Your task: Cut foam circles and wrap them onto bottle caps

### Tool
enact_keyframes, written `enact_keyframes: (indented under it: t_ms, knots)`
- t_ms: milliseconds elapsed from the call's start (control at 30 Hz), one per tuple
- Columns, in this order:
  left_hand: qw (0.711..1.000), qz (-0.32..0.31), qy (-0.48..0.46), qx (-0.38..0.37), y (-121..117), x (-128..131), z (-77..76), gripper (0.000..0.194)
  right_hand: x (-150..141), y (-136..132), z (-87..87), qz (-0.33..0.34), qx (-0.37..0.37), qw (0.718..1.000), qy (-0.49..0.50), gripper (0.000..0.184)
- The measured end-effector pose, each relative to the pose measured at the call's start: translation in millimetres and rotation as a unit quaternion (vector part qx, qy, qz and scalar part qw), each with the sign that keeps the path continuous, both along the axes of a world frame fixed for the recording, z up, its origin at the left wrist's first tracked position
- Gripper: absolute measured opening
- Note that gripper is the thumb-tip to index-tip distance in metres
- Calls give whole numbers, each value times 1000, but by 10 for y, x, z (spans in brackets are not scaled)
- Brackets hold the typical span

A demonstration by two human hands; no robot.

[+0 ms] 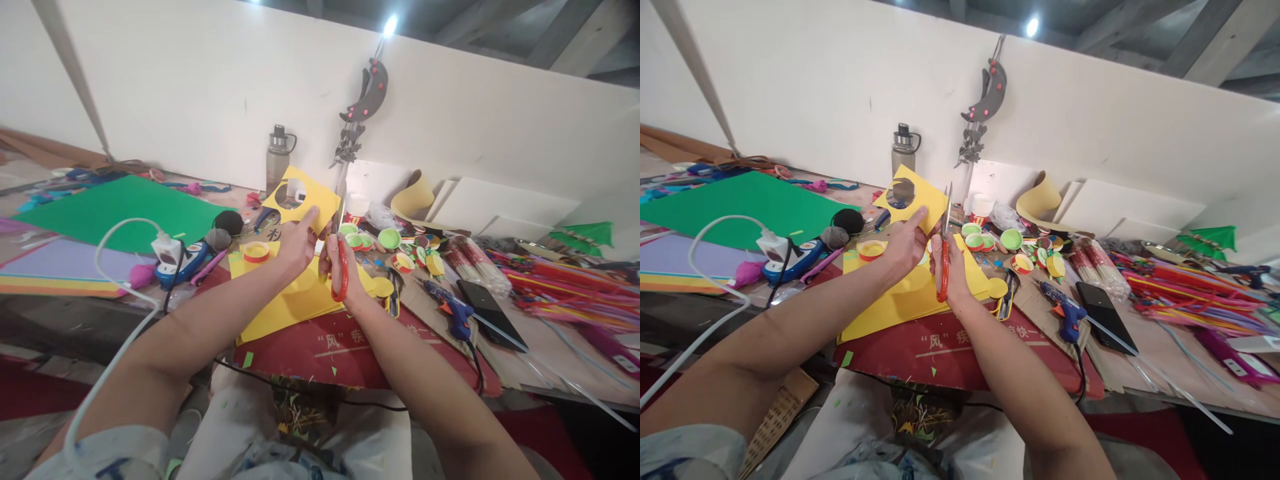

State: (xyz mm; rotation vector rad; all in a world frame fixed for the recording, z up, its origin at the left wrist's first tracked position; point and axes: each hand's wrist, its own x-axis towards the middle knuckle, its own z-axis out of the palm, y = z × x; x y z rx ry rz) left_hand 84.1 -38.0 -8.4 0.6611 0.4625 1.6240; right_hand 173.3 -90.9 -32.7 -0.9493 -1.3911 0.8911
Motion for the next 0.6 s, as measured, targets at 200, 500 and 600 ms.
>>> enact_keyframes:
  t_ms: [200,500,600]
  knots:
    - [1000,-2,-2,-1,28,-3,-36,34,-9,38,-35,6,-5,1000,16,62]
    - [1000,6,17,-17,-2,5,17,26,-18,19,-24,4,-15,1000,19,61]
    - [1000,6,21,-6,14,7,-6,27,-16,18,-24,7,-13,1000,21,62]
